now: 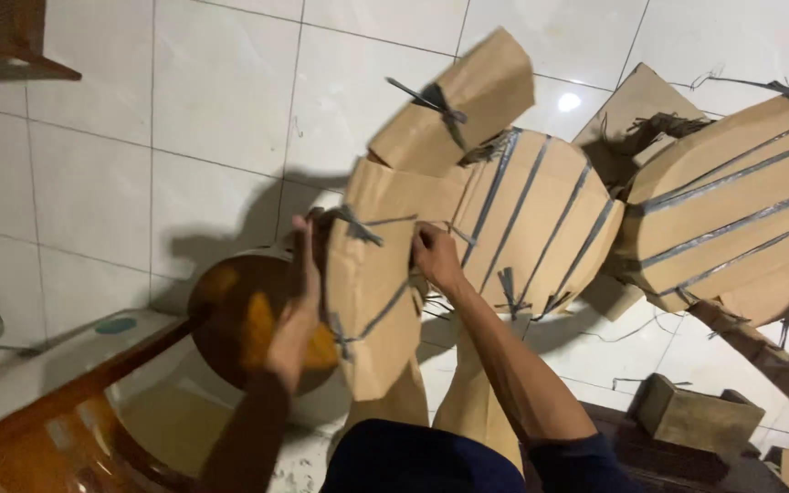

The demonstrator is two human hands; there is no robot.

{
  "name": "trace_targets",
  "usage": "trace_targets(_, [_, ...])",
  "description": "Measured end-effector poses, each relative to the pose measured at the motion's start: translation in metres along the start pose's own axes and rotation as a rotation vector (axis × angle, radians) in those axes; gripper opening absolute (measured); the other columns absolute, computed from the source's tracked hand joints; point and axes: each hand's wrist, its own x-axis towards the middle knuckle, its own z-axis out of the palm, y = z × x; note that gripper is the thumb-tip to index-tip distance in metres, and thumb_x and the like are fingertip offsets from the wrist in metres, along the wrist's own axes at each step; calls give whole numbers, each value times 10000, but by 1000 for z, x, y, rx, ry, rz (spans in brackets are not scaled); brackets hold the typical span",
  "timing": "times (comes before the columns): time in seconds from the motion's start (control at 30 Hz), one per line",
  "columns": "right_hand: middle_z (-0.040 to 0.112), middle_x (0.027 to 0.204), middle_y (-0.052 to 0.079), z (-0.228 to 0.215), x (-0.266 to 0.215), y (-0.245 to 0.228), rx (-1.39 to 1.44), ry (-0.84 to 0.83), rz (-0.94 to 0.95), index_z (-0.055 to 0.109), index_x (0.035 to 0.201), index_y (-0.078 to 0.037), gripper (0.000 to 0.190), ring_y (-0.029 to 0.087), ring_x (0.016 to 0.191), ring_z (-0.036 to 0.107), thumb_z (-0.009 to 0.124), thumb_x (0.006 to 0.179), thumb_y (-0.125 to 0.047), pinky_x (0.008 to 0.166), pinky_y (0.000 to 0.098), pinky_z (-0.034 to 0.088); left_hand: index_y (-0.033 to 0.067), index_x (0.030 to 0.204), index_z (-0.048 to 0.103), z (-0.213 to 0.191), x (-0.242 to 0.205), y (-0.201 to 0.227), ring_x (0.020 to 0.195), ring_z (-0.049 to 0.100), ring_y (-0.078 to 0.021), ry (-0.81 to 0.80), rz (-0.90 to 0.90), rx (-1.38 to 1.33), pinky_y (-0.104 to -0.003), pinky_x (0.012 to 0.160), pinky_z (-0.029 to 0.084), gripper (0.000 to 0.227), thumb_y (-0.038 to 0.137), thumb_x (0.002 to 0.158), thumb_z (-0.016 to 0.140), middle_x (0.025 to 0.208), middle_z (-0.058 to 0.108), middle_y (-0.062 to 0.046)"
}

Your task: Assembling a cardboard structure by threading and tightening plastic ties through pre-cut holes.

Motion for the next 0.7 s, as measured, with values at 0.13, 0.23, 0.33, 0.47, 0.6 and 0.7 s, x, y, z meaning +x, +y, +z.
trace_targets(0.13, [634,646,143,14,8,-12,394,-82,10,702,774,-27,310,254,602,630,632,973,-254,564,361,482,23,1344,558,32,53,5,1269,534,-369,115,-61,110,-562,1135,339,527,254,906,741,1365,577,-227])
trace_targets(0.23, [551,579,7,-7,-5,-47,524,-126,159,675,740,-72,267,130,505,534,664,968,-210,480,224,398,19,1326,589,86,109,-27,1198,585,-358,217,-89,192,-546,1090,399,479,232,925,741,1299,619,-230])
trace_targets(0.33, [555,608,33,-16,-10,-40,451,-141,103,654,745,-68,247,137,564,513,626,978,-144,556,248,419,16,1308,621,136,154,-38,1126,636,-346,329,-116,284,-530,1045,459,431,210,943,742,1233,660,-232])
trace_targets(0.47, [704,765,140,-34,-27,-41,175,-93,74,689,1146,-60,211,244,662,632,589,964,-99,585,377,471,11,1281,668,194,197,-22,1019,713,-329,494,-153,437,-506,977,548,361,177,970,743,1135,723,-235])
trace_targets(0.6, [665,757,117,-66,-70,-70,420,-12,104,637,1191,-86,180,172,643,535,532,1047,-110,545,319,431,18,1259,667,286,145,67,1077,685,-285,512,-125,366,-487,1008,540,345,174,962,745,1152,719,-174])
trace_targets(0.7, [694,841,106,-85,-108,-120,671,95,219,659,1117,-11,159,143,691,587,564,1022,-95,511,213,435,47,1133,697,314,130,87,1031,680,-237,498,-43,555,-445,967,567,162,143,1022,626,1084,724,-143])
